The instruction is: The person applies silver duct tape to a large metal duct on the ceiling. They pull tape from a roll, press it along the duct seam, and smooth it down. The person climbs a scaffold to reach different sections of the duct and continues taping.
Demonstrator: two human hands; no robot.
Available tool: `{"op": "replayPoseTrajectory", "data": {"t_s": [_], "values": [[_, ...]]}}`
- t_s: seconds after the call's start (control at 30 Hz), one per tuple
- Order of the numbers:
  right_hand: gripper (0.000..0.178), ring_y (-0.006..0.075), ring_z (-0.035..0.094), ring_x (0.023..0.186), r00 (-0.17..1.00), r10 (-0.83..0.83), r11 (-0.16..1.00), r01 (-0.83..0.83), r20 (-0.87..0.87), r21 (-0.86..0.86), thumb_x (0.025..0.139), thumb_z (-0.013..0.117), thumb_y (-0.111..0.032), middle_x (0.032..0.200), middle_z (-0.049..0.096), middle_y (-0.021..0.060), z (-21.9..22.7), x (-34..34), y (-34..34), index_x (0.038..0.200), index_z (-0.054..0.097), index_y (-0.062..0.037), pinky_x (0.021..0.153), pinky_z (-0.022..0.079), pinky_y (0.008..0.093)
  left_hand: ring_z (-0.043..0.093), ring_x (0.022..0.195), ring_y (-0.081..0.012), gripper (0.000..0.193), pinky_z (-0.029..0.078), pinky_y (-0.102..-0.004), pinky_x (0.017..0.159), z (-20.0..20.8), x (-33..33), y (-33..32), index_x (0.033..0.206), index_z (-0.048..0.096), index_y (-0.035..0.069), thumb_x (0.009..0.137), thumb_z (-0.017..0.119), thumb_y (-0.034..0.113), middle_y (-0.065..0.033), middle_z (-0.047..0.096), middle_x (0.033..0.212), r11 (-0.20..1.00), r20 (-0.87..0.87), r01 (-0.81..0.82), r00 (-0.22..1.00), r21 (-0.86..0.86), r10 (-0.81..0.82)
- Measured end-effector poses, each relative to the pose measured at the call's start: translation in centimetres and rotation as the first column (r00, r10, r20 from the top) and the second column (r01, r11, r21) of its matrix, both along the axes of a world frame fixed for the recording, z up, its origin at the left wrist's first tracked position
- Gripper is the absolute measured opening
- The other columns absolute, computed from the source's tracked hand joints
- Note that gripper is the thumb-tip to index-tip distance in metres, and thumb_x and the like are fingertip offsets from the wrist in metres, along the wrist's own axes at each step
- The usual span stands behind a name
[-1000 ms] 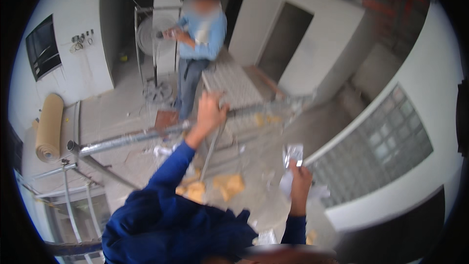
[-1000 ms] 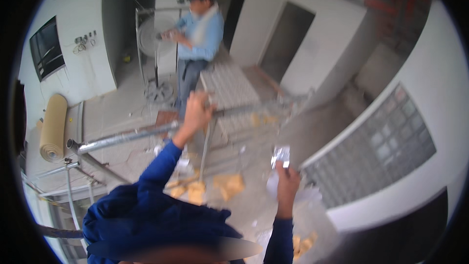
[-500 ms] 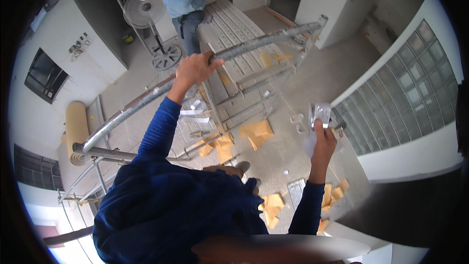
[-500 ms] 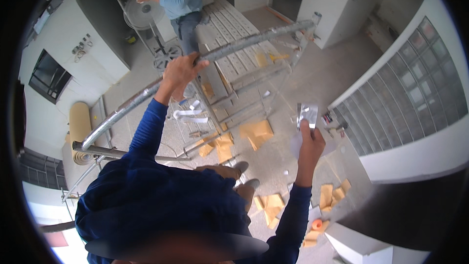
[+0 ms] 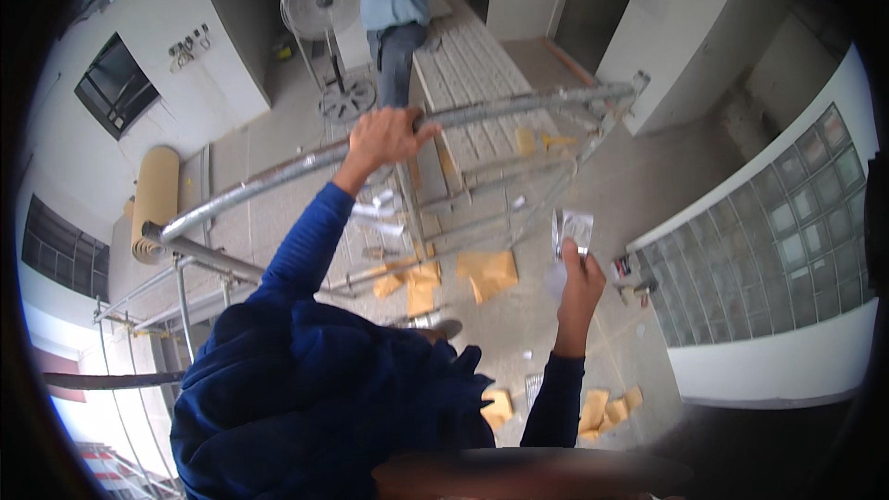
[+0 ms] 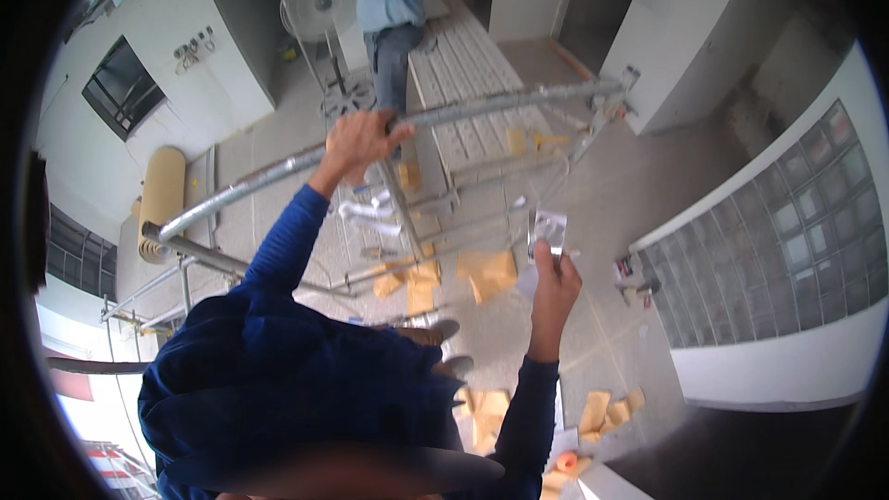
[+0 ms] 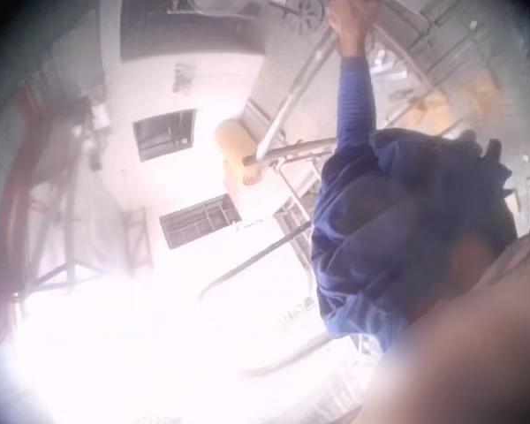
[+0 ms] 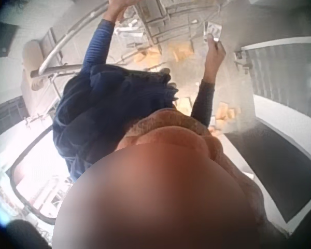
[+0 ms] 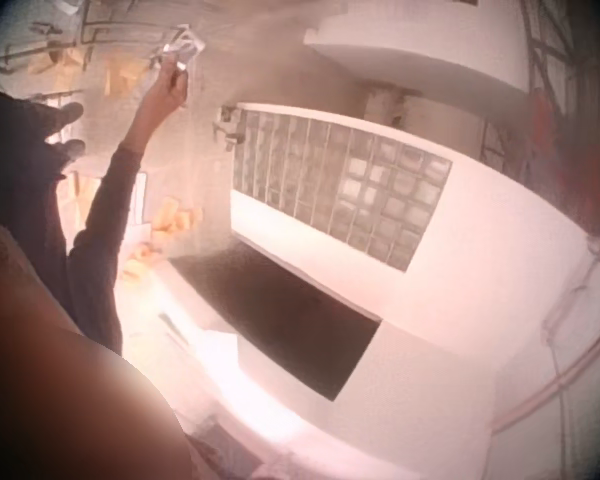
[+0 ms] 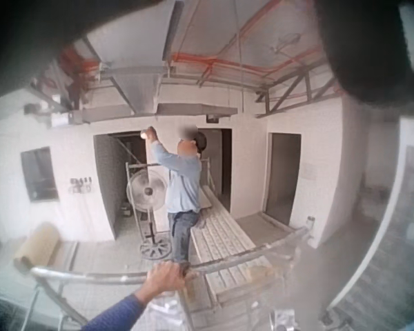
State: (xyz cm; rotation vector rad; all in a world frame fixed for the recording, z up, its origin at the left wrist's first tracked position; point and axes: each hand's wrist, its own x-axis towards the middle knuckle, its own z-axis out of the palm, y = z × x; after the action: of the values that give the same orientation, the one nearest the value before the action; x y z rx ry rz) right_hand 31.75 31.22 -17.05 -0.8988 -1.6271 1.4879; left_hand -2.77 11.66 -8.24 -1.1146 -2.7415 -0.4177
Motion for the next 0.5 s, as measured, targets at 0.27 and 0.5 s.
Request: {"op": "replayPoseTrajectory", "data": {"t_s": [0.27, 0.5], "values": [[0.028, 0.0061, 0.05, 0.076, 0.999, -0.034, 0.998, 0.035, 0.027, -0.05, 0.099, 0.079, -0.026, 0.08, 0.063, -0.0045, -1.3, 1.3, -2.9, 0.093, 0.076, 0.0017, 0.069, 0.042, 0.0259, 0.077, 0.085, -0.0402, 0.075, 0.061, -0.0499, 0.077, -1.8, -0.9, 0.1, 0.115, 0.079, 0.008, 0.098, 0.051, 0.076, -0.0216, 0.077, 0.084, 0.999, -0.18, 0.034, 0.983, 0.041, -0.026], [0.033, 0.005, 0.05, 0.075, 0.995, -0.086, 0.994, 0.089, 0.052, -0.062, 0.098, 0.081, -0.031, 0.08, 0.064, -0.0035, -2.6, 3.2, -4.7, 0.095, 0.077, 0.0012, 0.067, 0.042, 0.0243, 0.077, 0.071, -0.0381, 0.071, 0.062, -0.0491, 0.065, -2.5, -1.1, -0.1, 0.109, 0.079, 0.01, 0.099, 0.052, 0.074, -0.0187, 0.077, 0.079, 0.988, -0.369, 0.138, 0.924, 0.072, -0.103]]}}
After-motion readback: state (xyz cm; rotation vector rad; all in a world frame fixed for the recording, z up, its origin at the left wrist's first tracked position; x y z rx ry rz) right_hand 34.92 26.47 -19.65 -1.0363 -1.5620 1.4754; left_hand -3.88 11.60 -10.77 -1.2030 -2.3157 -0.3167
